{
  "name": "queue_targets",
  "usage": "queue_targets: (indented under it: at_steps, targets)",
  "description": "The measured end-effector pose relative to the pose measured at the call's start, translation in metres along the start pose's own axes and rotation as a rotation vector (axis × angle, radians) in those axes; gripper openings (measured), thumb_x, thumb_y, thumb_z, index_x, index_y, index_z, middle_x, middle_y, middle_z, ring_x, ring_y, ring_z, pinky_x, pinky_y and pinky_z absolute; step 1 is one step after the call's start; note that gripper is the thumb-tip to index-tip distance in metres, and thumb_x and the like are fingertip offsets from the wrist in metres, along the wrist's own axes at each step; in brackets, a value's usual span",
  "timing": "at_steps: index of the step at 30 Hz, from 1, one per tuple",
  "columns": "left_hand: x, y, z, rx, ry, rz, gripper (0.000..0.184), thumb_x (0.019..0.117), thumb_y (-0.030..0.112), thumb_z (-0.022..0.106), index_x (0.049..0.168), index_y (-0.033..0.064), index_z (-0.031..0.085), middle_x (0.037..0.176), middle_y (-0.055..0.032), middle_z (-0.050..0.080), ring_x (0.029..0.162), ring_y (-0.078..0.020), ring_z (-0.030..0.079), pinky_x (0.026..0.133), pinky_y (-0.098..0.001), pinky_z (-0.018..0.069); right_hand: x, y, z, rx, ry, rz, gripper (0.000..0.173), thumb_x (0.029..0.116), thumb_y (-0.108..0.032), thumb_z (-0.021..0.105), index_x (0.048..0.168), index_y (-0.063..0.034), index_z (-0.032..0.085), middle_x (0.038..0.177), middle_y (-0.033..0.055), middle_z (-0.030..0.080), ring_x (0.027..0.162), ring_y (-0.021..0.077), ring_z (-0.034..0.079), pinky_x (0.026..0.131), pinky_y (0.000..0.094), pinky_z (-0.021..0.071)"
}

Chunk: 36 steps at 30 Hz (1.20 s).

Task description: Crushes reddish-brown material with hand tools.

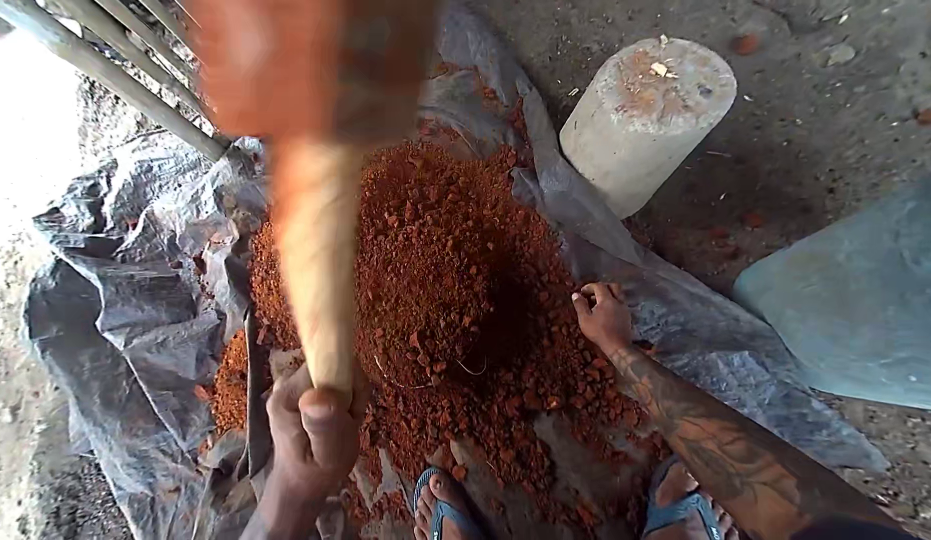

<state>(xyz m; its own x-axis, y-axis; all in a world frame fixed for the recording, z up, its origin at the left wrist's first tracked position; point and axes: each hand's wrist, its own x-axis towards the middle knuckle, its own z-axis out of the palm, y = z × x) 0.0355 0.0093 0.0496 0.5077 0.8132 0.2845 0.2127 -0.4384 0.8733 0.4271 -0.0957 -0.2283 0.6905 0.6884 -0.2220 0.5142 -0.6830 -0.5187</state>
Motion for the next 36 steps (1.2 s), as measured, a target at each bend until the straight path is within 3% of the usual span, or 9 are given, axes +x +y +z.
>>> queue_targets:
  at_steps: [2,7,10,14,18,23,26,32,36]
  targets:
    - [-0.031,-0.038,0.009,0.124,0.049,-0.057,0.068,0.0976,0.078,0.026,0.079,0.0199,0.055,0.055,0.0083,0.049,0.044,-0.0029,0.048,0.041,-0.0249,0.0429,0.001,-0.002,-0.001,0.008,-0.01,0.018,0.036,0.1038,-0.033,0.057,0.123,-0.0031,0.067,0.134,0.0242,0.059,0.125,0.0406,0.058,0.103,0.0563,0.0479]
    - [-0.092,-0.115,0.029,0.616,-0.516,-1.022,0.081,0.103,0.069,0.02,0.091,0.0038,0.067,0.081,-0.0156,0.065,0.08,-0.0345,0.067,0.074,-0.059,0.0527,-0.002,0.005,-0.004,-0.002,-0.052,-0.014,0.036,0.1037,-0.031,0.057,0.125,-0.0037,0.066,0.134,0.0241,0.058,0.127,0.0407,0.056,0.105,0.0557,0.047]
    - [-0.058,-0.066,0.007,0.601,-0.466,-0.852,0.081,0.1017,0.068,0.016,0.09,0.0078,0.069,0.075,-0.0107,0.065,0.073,-0.0305,0.066,0.068,-0.0574,0.0533,-0.003,0.001,-0.008,0.021,-0.033,-0.019,0.036,0.1042,-0.031,0.057,0.124,-0.0023,0.067,0.132,0.0252,0.06,0.125,0.042,0.057,0.105,0.0573,0.0467]
    - [-0.034,-0.013,-0.023,0.225,-0.033,-0.324,0.071,0.0959,0.081,0.027,0.076,0.0189,0.057,0.055,0.0081,0.048,0.043,-0.0052,0.047,0.039,-0.0274,0.0426,-0.001,0.003,-0.002,0.014,-0.004,-0.038,0.036,0.1037,-0.031,0.057,0.124,-0.002,0.067,0.134,0.0264,0.058,0.123,0.0432,0.058,0.102,0.0585,0.0476]
    - [-0.05,-0.022,-0.014,-0.112,0.131,-0.039,0.062,0.0968,0.079,0.029,0.082,0.0268,0.059,0.056,0.0109,0.052,0.046,-0.002,0.049,0.043,-0.0225,0.0441,0.001,-0.004,-0.004,0.03,-0.008,-0.004,0.037,0.104,-0.031,0.057,0.124,-0.0017,0.067,0.136,0.0266,0.056,0.124,0.0429,0.057,0.103,0.0585,0.0472]
    - [-0.169,-0.125,0.002,0.465,-0.29,-0.765,0.081,0.1013,0.07,0.023,0.087,0.0043,0.068,0.066,-0.0082,0.062,0.06,-0.0227,0.063,0.06,-0.0484,0.0545,0.0,0.0,-0.001,0.009,0.008,-0.027,0.035,0.1035,-0.029,0.058,0.124,-0.003,0.067,0.135,0.0252,0.058,0.122,0.0424,0.059,0.101,0.0582,0.0487]
    - [-0.149,-0.108,-0.009,0.321,-0.288,-0.956,0.084,0.0957,0.076,0.019,0.086,0.0068,0.065,0.062,-0.0019,0.057,0.052,-0.0165,0.055,0.052,-0.04,0.0502,0.0,-0.001,0.0,-0.009,0.013,-0.032,0.035,0.103,-0.03,0.059,0.124,-0.0028,0.067,0.136,0.025,0.057,0.123,0.0422,0.058,0.102,0.0579,0.0482]
    - [-0.081,-0.022,-0.041,-0.103,0.152,-0.143,0.062,0.0933,0.081,0.036,0.085,0.0259,0.063,0.057,0.0113,0.054,0.045,-0.0009,0.049,0.041,-0.0209,0.0429,-0.001,-0.002,0.004,-0.019,0.034,-0.009,0.036,0.1033,-0.031,0.058,0.122,-0.0018,0.067,0.135,0.0271,0.057,0.124,0.0441,0.057,0.102,0.0596,0.0472]
    - [-0.092,-0.059,-0.01,-0.24,0.226,0.031,0.052,0.0952,0.076,0.043,0.085,0.0284,0.063,0.062,0.0125,0.056,0.053,-0.0022,0.054,0.051,-0.0219,0.0472,0.0,-0.003,0.003,-0.018,0.019,0.008,0.037,0.1035,-0.032,0.058,0.124,-0.0024,0.066,0.137,0.0264,0.056,0.128,0.0431,0.055,0.106,0.0581,0.0451]
